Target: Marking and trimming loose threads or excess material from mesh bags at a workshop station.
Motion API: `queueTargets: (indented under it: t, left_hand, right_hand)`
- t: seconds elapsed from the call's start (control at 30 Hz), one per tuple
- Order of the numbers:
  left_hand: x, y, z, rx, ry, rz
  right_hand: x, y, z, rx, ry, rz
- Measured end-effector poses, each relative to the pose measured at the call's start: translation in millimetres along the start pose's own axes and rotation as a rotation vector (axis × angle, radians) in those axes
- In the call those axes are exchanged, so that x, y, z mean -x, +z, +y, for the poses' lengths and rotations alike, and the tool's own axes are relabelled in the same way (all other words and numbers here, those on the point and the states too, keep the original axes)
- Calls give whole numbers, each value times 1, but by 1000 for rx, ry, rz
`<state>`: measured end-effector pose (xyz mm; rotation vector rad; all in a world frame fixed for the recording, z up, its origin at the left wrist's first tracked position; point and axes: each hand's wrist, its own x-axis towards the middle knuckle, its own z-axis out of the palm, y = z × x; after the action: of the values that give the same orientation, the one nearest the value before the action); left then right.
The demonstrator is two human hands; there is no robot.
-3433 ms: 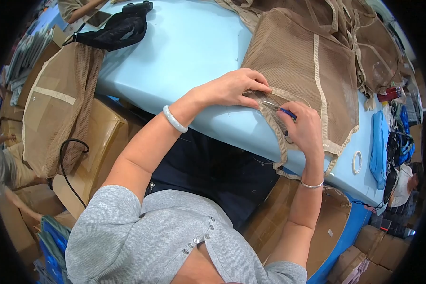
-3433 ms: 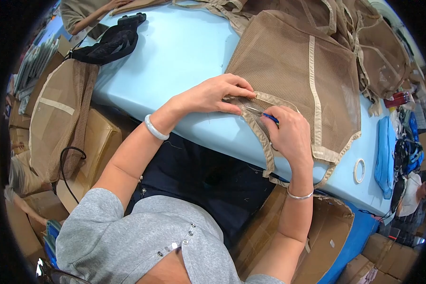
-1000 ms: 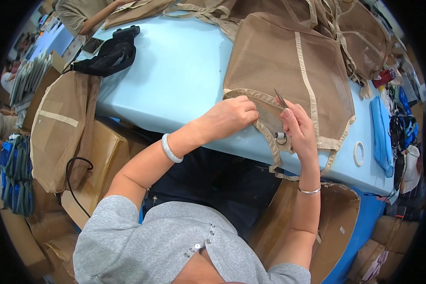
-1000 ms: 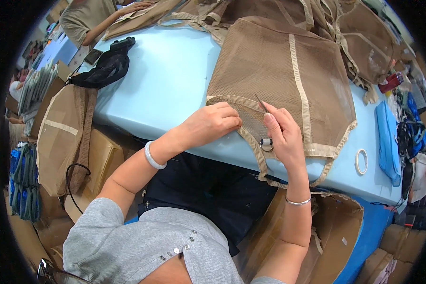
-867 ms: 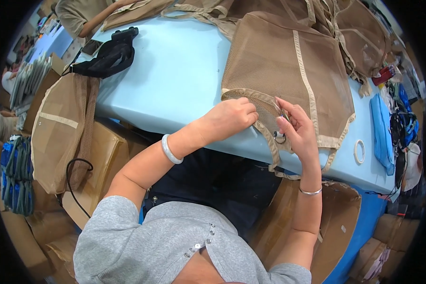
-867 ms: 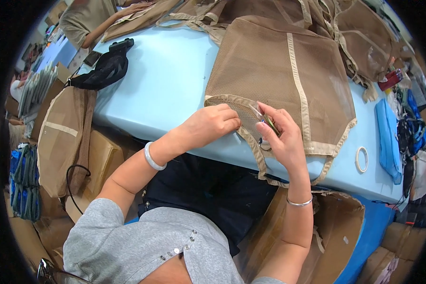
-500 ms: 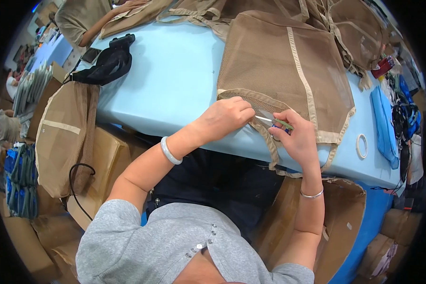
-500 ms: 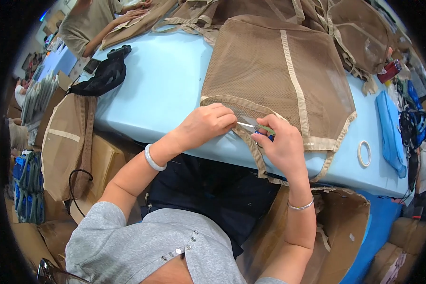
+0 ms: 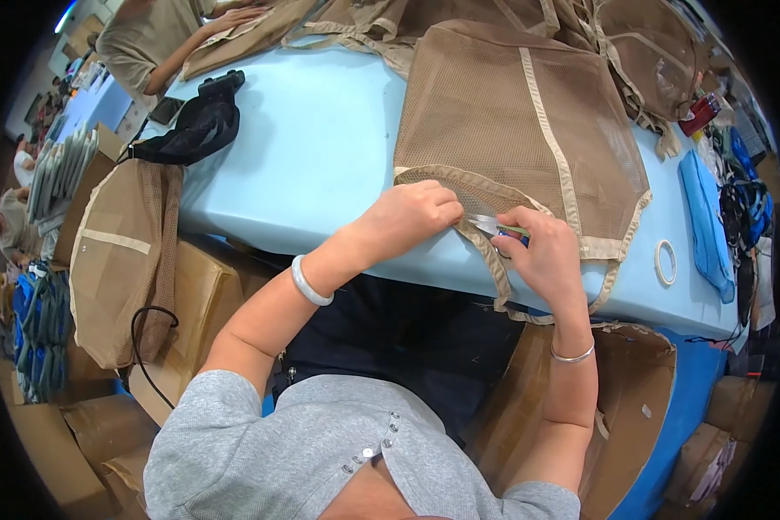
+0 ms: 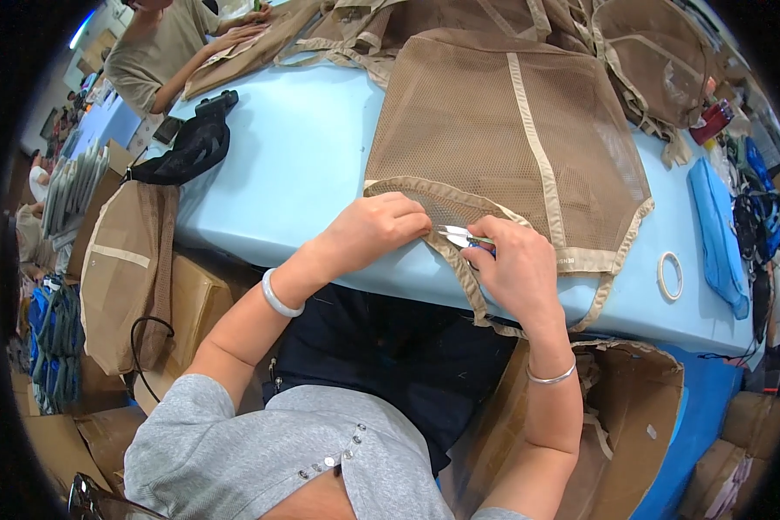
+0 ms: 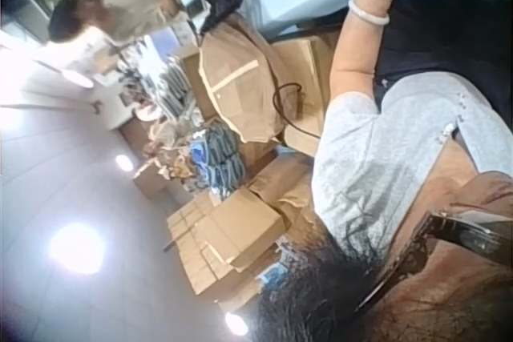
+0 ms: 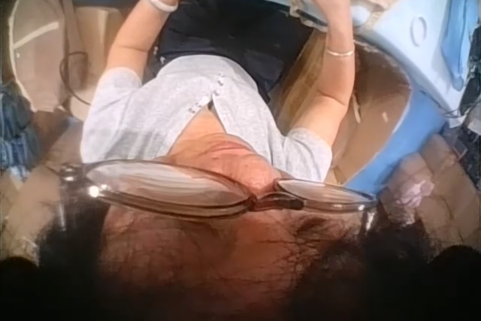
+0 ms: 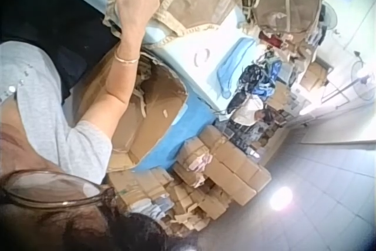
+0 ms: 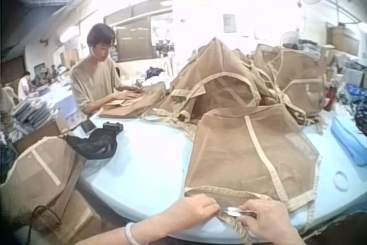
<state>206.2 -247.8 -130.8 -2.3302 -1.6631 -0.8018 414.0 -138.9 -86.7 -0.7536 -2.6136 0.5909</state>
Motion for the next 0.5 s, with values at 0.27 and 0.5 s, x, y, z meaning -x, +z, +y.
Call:
queueTargets:
  t: [0.27, 0.5]
  left_hand:
    - [-3, 4, 2, -32, -28, 24]
    - [-4, 3, 0, 60, -41, 94]
  right_hand:
    - [-4, 1, -2, 24, -39, 12]
    - [-5, 1, -4, 32, -49, -2]
